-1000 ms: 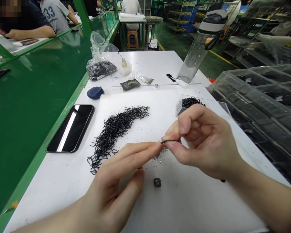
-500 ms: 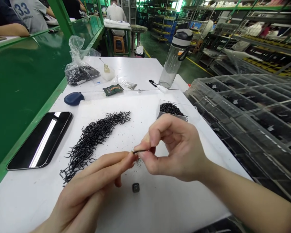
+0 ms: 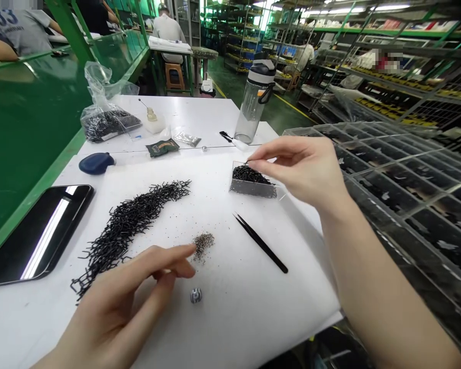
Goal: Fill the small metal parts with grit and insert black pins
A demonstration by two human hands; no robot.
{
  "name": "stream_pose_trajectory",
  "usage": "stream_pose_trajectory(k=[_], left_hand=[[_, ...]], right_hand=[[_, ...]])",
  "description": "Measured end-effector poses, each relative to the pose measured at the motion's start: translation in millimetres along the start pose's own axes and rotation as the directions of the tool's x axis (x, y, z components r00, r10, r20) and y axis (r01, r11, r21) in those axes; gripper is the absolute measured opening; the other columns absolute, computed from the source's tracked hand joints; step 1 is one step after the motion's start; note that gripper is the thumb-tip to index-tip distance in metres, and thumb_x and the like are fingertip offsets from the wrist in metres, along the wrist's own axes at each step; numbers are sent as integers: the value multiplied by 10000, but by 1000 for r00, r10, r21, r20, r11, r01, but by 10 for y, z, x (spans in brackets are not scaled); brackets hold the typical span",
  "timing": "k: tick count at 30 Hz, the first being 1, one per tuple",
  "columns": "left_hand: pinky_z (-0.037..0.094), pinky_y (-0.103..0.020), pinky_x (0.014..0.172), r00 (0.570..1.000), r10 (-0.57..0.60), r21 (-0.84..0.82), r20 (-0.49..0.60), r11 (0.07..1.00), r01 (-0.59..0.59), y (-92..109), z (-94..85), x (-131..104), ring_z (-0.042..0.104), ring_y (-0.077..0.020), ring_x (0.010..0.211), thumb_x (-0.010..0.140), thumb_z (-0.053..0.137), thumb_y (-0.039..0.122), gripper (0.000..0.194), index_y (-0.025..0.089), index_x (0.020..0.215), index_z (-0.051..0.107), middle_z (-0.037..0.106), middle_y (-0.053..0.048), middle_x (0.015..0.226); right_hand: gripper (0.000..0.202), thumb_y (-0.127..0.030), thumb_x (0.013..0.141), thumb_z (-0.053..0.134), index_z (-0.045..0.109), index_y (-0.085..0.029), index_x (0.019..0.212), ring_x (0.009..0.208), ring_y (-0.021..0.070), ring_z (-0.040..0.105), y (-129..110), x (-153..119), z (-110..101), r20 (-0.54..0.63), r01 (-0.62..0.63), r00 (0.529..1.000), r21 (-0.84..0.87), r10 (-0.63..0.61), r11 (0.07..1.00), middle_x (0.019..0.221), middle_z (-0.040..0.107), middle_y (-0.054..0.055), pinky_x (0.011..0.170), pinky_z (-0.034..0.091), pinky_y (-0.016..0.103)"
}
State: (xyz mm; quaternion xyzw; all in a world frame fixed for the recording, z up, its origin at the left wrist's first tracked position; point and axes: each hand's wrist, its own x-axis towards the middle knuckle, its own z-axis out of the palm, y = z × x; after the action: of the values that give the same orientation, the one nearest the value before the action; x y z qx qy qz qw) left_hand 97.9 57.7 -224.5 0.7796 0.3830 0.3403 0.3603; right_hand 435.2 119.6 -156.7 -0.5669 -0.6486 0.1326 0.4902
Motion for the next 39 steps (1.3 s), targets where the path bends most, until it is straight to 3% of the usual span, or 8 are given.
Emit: stream_pose_trajectory(k=[5,15,17,19,23,30,34,39], left_hand=[[621,-349,947,963,218,82,158,969,-233,68,29,58,739,-243,1085,1042,652,93,513,397,1442,754,849,-19,1160],[597,-374,925,950,228,133,214,957,-260,97,57,65,706,-255,1024,962,691,80,546,341,1440,733,830,-42,1126],[598,-372,914,952,220,127,211,960,-250,96,59,63,700,-252,1013,965,692,76,497,319,1397,740,824,-40,1099],[598,-372,905,956,205,122,209,965,-234,99,64,62,686,-253,1014,978,691,82,419,293,1335,754,817,-39,1076],[590,-350,893,961,196,103,197,970,-220,101,77,54,653,-235,1015,996,670,69,344,279,1256,753,816,-11,1051],[588,-357,859,968,181,94,173,975,-199,81,95,35,655,-245,1013,997,681,84,310,278,1226,758,832,-13,1028],[609,-352,885,972,190,145,135,967,-209,70,102,34,680,-245,1038,979,736,120,322,288,1252,764,824,-23,1098],[599,-338,796,982,170,194,84,964,-184,82,124,22,695,-220,918,1029,748,203,99,273,1089,785,787,-27,1006]], right_hand=[[39,-231,831,911,923,-255,803,822,270,809,293,143,-270,70,-97,991,-176,111,980,852,900,49,771,627,401],[117,-340,1025,838,895,-241,1055,816,236,776,55,-102,-508,139,-72,986,-173,97,982,984,902,86,735,578,373],[223,-472,1032,826,844,-250,1028,660,214,710,-21,-298,-432,283,-78,951,-159,121,984,766,821,26,621,532,349],[242,-467,1047,788,779,-254,1162,563,201,652,-53,-515,-291,503,-77,841,-252,198,965,654,742,-39,571,469,334],[377,-280,1002,770,688,-242,1368,512,178,509,-20,-826,-38,562,-56,796,-298,222,953,649,597,-94,551,314,317],[174,-257,1078,705,869,-302,1114,562,151,556,-173,-549,-33,515,-183,854,161,75,970,628,612,-64,555,435,285],[312,-567,1004,854,928,-297,1140,1087,301,892,-147,-372,206,646,-463,763,562,-14,685,1159,942,43,754,711,360],[160,-420,995,972,903,-282,955,692,213,869,-28,-582,468,580,-437,813,552,49,710,737,876,5,636,722,299]])
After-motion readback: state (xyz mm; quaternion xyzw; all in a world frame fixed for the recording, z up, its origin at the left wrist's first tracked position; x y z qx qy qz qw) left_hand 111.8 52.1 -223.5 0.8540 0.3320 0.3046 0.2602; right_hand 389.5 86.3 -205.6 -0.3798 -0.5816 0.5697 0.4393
